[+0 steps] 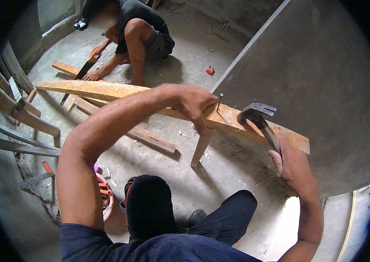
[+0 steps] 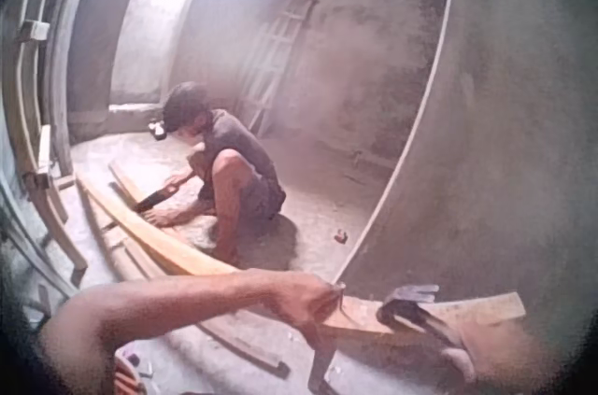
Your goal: The person kneels on the floor and assembles a curved wooden frame by aligning pieces and hammering nails to join them. A coworker saws wood nearby while the person retrieves nails from a bucket and secures the frame components.
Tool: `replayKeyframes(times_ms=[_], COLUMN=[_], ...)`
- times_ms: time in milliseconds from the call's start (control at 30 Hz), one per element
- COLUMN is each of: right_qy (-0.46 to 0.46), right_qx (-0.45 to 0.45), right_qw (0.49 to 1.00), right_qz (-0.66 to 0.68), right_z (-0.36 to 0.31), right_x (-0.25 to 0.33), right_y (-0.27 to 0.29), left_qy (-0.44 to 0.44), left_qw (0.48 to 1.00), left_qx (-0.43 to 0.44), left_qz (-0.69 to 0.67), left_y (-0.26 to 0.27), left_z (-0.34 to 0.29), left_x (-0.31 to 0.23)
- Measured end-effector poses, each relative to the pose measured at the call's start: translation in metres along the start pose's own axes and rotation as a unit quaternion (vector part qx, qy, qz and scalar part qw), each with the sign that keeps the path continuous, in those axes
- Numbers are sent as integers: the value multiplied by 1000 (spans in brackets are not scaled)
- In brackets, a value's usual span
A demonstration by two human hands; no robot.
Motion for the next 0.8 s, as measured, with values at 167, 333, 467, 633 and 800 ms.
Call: replayKeyframes(times_ms=[167, 333, 467, 633, 800], right_qy=[-6, -14, 25, 139, 59], right_qx=[16, 32, 9, -38, -218], right_qw=[1000, 999, 1000, 989, 964], right_qz=[-21, -32, -16, 32, 143], right_z=[1, 2, 2, 17, 41], right_x=[4, 8, 18, 38, 41], right_y=[4, 4, 15, 50, 122], left_qy=[29, 56, 13, 16, 25], left_qw=[989, 983, 995, 996, 994], left_qx=[92, 74, 22, 16, 13], left_qz=[-110, -156, -96, -87, -103], left_y=[-3, -7, 1, 1, 5], left_z=[-6, -8, -4, -2, -6], left_x=[23, 35, 31, 28, 28])
Point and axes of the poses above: each hand's wrist, its own z-axis towards the middle knuckle, its own y-axis out of the back of the hand, x = y × z, the point moved 9 cm from there along z, towards the middle knuckle, and after that the axes turned 12 degrees about -x, right-handed, at the moved point
